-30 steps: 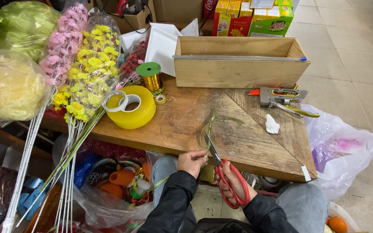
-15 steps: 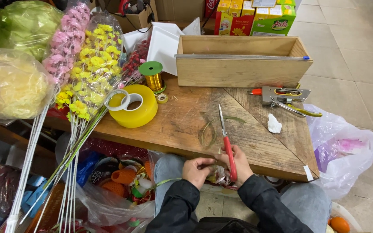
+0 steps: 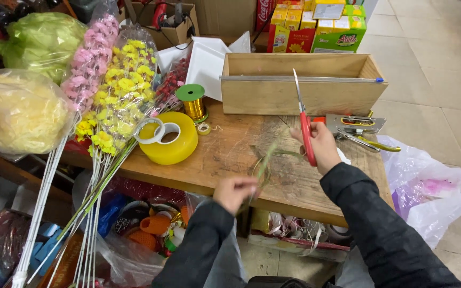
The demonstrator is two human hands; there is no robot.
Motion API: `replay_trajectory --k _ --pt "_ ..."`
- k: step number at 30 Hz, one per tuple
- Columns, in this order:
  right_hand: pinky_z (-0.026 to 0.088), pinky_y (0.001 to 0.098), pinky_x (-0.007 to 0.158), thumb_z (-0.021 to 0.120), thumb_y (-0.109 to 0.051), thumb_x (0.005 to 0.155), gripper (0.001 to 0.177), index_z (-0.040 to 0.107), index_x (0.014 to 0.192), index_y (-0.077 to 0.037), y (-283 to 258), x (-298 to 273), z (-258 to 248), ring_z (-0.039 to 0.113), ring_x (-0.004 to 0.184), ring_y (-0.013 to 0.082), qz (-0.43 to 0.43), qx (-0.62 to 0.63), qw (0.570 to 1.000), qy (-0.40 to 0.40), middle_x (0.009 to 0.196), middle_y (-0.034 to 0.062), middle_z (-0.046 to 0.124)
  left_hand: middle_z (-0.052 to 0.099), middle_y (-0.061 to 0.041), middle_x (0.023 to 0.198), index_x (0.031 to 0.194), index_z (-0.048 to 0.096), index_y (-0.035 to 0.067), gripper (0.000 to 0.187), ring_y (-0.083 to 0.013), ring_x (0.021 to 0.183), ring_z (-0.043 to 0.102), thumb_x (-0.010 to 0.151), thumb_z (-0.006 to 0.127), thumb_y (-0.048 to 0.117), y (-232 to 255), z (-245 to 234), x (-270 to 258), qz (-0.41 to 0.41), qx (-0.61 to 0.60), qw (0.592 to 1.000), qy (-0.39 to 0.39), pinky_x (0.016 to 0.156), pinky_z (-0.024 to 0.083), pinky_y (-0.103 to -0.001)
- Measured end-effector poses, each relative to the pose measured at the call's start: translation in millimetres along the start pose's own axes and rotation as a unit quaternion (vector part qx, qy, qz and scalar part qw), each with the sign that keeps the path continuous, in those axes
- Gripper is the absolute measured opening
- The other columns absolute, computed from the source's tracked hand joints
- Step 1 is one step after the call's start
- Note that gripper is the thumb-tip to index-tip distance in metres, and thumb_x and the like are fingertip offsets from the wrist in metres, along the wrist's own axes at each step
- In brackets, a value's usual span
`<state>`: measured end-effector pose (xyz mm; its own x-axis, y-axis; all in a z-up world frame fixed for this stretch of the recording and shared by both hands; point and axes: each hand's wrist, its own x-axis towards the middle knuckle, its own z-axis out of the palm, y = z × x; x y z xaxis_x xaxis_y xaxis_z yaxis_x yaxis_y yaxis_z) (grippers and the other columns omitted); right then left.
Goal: The person is cutting green ribbon and tying it into decorative bows on a wooden workbench.
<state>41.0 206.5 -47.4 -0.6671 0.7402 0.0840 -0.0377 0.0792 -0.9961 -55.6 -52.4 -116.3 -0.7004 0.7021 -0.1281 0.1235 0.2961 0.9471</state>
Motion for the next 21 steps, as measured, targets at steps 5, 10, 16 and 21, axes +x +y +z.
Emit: replay_trajectory --k 5,10,16,21 --pt "0.037 0.0249 0.025 0.083 -0.042 0.092 0.061 0.053 0.123 0.0 -29.0 -77.4 -26.5 0.053 0.037 0.0141 0.014 0.004 1.0 0.026 0.082 0.0152 0.068 0.078 -0.017 0.12 0.117 0.081 0.007 0.028 -0.0344 0.112 0.074 0.09 0.078 0.006 -32.5 27.1 71.5 -0.046 -0.123 0.991 -0.032 0.092 0.063 -0.041" --pt "0.033 0.028 0.031 0.054 -0.059 0.094 0.053 0.066 0.117 -0.012 16.8 -174.9 -45.9 0.045 0.043 0.0133 0.323 0.006 0.944 -0.07 0.084 0.0089 0.064 0.081 -0.008 0.112 0.123 0.081 0.009 0.047 -0.0193 0.095 0.076 0.076 0.085 0.002 -42.3 25.7 43.3 -0.187 -0.153 0.97 -0.029 0.083 0.063 -0.029" --pt "0.027 0.0293 0.028 0.049 -0.057 0.099 0.06 0.063 0.112 0.0 38.2 -212.4 -7.9 0.035 0.037 0.017 0.393 0.076 0.902 -0.158 0.079 0.0146 0.058 0.079 -0.009 0.093 0.099 0.084 0.005 0.017 -0.017 0.077 0.073 0.082 0.086 0.003 -38.3 26.0 24.4 -0.165 -0.188 0.968 0.018 0.074 0.067 -0.028" --pt "0.037 0.0335 0.038 0.052 -0.064 0.092 0.069 0.066 0.119 -0.002 55.6 -195.6 3.1 0.047 0.046 0.0203 0.433 0.094 0.876 -0.192 0.079 0.0131 0.059 0.081 -0.023 0.092 0.103 0.078 -0.005 0.016 -0.0264 0.082 0.081 0.087 0.079 -0.007 -34.9 23.5 17.0 -0.156 -0.251 0.955 -0.015 0.073 0.066 -0.03"
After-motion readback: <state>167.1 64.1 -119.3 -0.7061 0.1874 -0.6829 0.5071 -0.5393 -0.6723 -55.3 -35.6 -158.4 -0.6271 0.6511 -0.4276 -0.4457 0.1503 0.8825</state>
